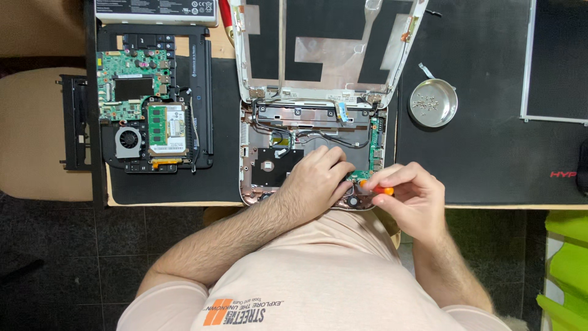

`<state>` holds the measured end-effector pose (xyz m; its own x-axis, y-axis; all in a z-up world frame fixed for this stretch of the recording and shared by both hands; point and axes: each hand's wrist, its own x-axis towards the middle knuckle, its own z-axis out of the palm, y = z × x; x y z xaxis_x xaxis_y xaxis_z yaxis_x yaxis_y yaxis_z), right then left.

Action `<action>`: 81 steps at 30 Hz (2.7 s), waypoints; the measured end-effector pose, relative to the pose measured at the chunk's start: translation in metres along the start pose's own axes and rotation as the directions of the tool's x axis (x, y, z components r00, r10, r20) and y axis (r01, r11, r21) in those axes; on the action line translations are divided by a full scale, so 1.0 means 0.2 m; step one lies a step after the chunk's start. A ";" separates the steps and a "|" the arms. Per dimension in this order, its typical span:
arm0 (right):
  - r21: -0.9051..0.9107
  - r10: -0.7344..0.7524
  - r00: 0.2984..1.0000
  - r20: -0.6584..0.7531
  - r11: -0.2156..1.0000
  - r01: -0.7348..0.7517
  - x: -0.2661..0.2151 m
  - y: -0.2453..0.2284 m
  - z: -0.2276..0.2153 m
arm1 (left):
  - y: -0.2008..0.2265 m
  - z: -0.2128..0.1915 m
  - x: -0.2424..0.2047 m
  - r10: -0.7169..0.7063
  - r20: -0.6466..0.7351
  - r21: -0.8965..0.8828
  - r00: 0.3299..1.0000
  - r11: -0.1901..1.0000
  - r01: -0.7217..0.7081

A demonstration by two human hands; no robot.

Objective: The person uses a screwdriver to remove screws from the motherboard and other components inside a disassembled laptop. They lift out the motherboard and a smaller circuit board, placing them on the table. Finally, they use a brush to clean dust from the laptop's interior chassis.

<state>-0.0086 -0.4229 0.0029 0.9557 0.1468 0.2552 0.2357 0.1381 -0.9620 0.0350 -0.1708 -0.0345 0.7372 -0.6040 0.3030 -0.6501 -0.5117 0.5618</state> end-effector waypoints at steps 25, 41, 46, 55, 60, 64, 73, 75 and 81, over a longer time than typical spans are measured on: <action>0.120 0.137 0.986 0.095 0.982 -0.148 0.03 -0.01 -0.03 | 0.00 0.01 0.00 0.000 0.004 0.017 1.000 1.000 0.000; 0.198 0.181 0.983 0.035 0.963 -0.184 0.01 0.04 -0.01 | 0.01 -0.01 0.01 -0.028 0.036 -0.014 0.999 0.999 0.029; 0.142 0.136 0.989 0.056 0.979 -0.142 0.01 0.06 -0.03 | 0.00 0.00 0.00 -0.033 0.042 -0.015 0.999 0.999 0.034; 0.168 0.148 0.988 0.043 0.974 -0.153 0.01 0.07 -0.03 | 0.00 0.00 0.00 -0.032 0.036 0.000 0.999 0.999 0.032; 0.240 0.157 0.987 0.046 0.957 -0.163 -0.02 0.10 -0.02 | 0.01 -0.01 0.00 -0.034 0.025 0.001 0.999 0.999 0.034; 0.199 0.162 0.985 0.055 0.965 -0.170 0.00 0.08 -0.02 | 0.00 0.01 0.00 -0.024 0.018 0.000 1.000 1.000 0.024; 0.063 0.179 0.983 0.032 0.981 -0.181 0.01 0.06 -0.01 | -0.01 0.00 0.00 -0.015 0.016 0.004 1.000 1.000 0.015; 0.003 0.162 0.985 0.059 0.987 -0.163 0.01 0.07 -0.02 | -0.01 0.00 0.00 -0.016 0.020 0.001 1.000 1.000 0.016; 0.125 0.202 0.979 0.039 0.971 -0.206 0.01 0.04 0.01 | 0.00 0.00 0.00 -0.022 0.022 -0.003 1.000 1.000 0.022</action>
<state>-0.0051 -0.4191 -0.0050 0.9759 0.2102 0.0588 0.0099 0.2266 -0.9739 0.0352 -0.1712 -0.0354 0.7473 -0.6056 0.2734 -0.6329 -0.5233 0.5706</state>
